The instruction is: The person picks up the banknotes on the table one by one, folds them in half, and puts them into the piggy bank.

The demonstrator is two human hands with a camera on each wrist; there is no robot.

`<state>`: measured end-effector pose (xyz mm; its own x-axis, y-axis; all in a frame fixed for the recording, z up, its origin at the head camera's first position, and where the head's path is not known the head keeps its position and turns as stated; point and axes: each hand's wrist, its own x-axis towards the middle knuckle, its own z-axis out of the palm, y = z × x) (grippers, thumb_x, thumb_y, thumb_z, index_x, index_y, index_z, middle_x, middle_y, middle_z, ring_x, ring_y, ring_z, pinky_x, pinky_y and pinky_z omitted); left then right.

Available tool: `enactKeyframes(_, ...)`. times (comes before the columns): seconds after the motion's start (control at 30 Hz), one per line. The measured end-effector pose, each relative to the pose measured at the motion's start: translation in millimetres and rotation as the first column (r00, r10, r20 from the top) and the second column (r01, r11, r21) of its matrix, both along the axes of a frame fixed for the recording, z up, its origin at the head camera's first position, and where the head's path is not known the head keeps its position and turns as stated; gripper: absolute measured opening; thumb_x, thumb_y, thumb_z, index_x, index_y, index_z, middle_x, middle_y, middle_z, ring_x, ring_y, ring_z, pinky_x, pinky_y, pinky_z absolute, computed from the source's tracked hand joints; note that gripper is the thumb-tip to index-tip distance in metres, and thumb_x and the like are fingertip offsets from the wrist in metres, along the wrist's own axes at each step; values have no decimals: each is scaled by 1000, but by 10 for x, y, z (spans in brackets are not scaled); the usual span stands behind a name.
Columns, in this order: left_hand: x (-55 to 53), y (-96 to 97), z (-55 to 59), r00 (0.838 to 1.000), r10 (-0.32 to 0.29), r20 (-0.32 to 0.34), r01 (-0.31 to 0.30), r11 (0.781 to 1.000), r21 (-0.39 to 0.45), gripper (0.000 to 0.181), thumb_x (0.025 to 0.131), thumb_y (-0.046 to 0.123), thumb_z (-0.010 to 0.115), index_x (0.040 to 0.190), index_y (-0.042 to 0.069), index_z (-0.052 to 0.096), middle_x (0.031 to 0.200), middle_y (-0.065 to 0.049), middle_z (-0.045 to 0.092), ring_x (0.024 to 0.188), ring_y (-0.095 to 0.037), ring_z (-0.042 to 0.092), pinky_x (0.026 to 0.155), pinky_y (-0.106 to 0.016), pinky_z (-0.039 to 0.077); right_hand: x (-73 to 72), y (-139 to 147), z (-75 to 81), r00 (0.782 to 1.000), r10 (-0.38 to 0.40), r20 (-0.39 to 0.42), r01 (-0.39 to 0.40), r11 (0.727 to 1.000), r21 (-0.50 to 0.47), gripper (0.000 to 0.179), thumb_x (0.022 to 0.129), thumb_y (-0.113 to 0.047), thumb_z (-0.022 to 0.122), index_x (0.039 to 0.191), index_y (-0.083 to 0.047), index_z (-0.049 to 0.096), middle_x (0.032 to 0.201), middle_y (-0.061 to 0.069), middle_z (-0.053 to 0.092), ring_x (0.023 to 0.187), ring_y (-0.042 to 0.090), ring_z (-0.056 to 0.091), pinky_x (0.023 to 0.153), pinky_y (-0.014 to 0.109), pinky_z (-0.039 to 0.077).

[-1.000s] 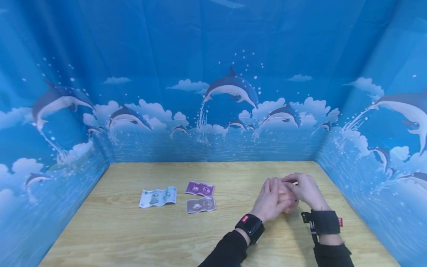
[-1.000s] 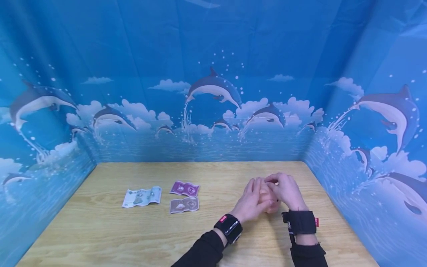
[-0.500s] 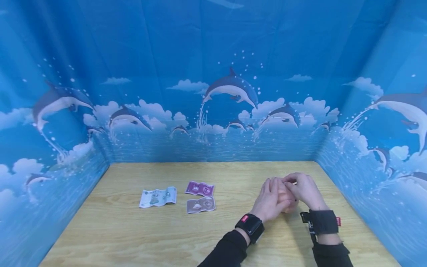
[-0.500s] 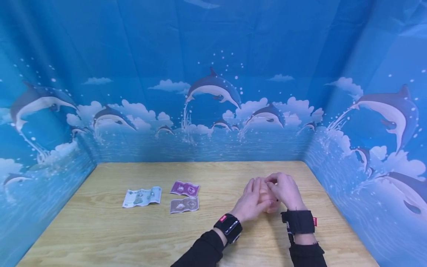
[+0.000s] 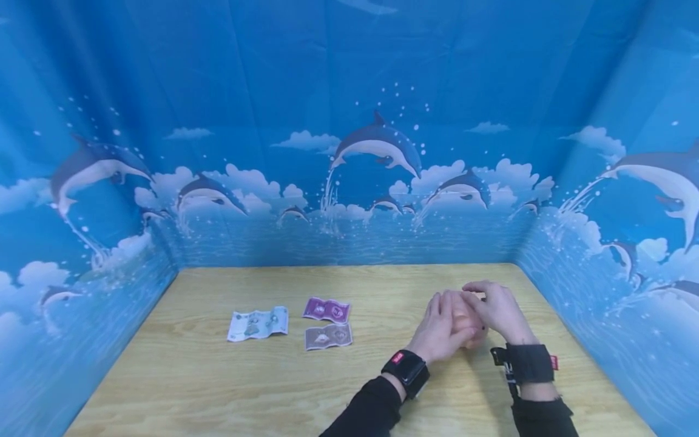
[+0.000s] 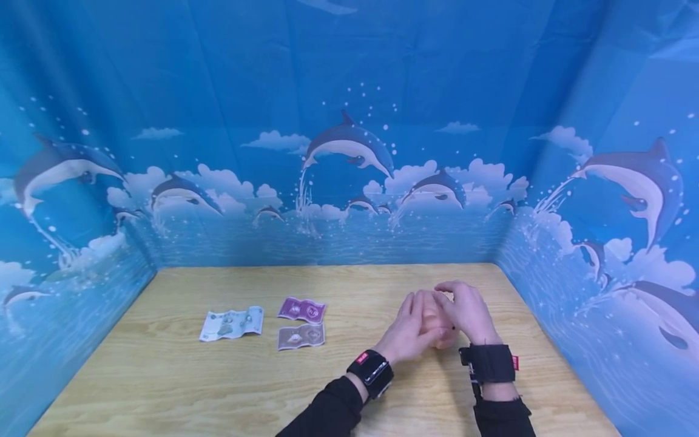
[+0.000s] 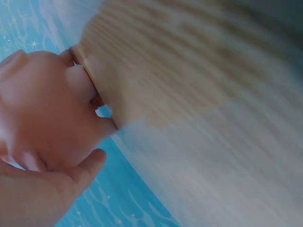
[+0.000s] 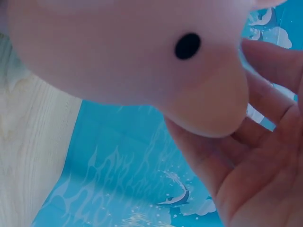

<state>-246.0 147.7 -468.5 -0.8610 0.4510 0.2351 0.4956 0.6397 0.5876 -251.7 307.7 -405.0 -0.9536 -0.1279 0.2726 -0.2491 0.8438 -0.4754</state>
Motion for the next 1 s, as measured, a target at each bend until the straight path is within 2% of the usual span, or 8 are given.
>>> enactKeyframes(0.17,-1,-103,37,1000,-9,26,10,1000,-4,92,94,65,46,158,10,10,161,-21,20,149,-32,22,120,-42,29,-14,-49,-40,998,67,20,-68,996,50,42,103,-21,49,135,5,53,140,35,45,130,54,41,106,67,34)
enactKeyframes(0.27,-5,-168,100,1000,-22,-7,21,999,-33,91,95,66,42,157,5,13,160,-22,21,149,-32,22,121,-43,26,-20,-73,-55,995,89,54,-94,992,86,46,106,-25,42,140,5,47,147,37,35,136,55,31,110,69,26)
enactKeyframes(0.33,-12,-215,144,999,-31,-35,30,998,-50,90,95,65,41,156,4,14,159,-22,23,149,-31,23,121,-43,26,-22,-85,-60,994,95,60,-100,990,102,48,106,-27,40,141,5,46,148,37,33,137,55,28,111,70,24)
enactKeyframes(0.43,-33,-323,205,992,-52,-114,43,996,-81,84,97,59,47,156,6,19,156,-20,32,145,-29,32,118,-42,33,-14,-108,-58,993,97,62,-104,987,119,49,107,-30,38,143,3,44,149,37,32,138,54,27,111,70,24)
enactKeyframes(0.57,-45,-511,286,986,-61,-157,40,990,-136,76,97,52,51,155,11,25,153,-17,38,143,-30,35,115,-45,38,-12,-144,-65,993,100,57,-106,987,124,51,107,-32,36,144,2,43,149,36,33,138,54,28,110,70,25)
enactKeyframes(0.77,23,-788,421,988,-62,-144,30,977,-210,73,97,53,51,154,14,28,154,-15,38,144,-32,34,117,-47,34,8,-176,-48,989,130,72,-137,985,104,50,107,-33,38,140,2,50,148,32,39,137,53,30,109,72,25)
enactKeyframes(1.0,143,-1169,458,991,-71,-111,43,971,-235,73,97,56,49,154,15,30,154,-14,39,144,-31,34,116,-48,34,50,-195,-14,986,143,83,-147,988,54,49,106,-34,42,140,0,50,144,32,43,134,53,35,107,71,29)
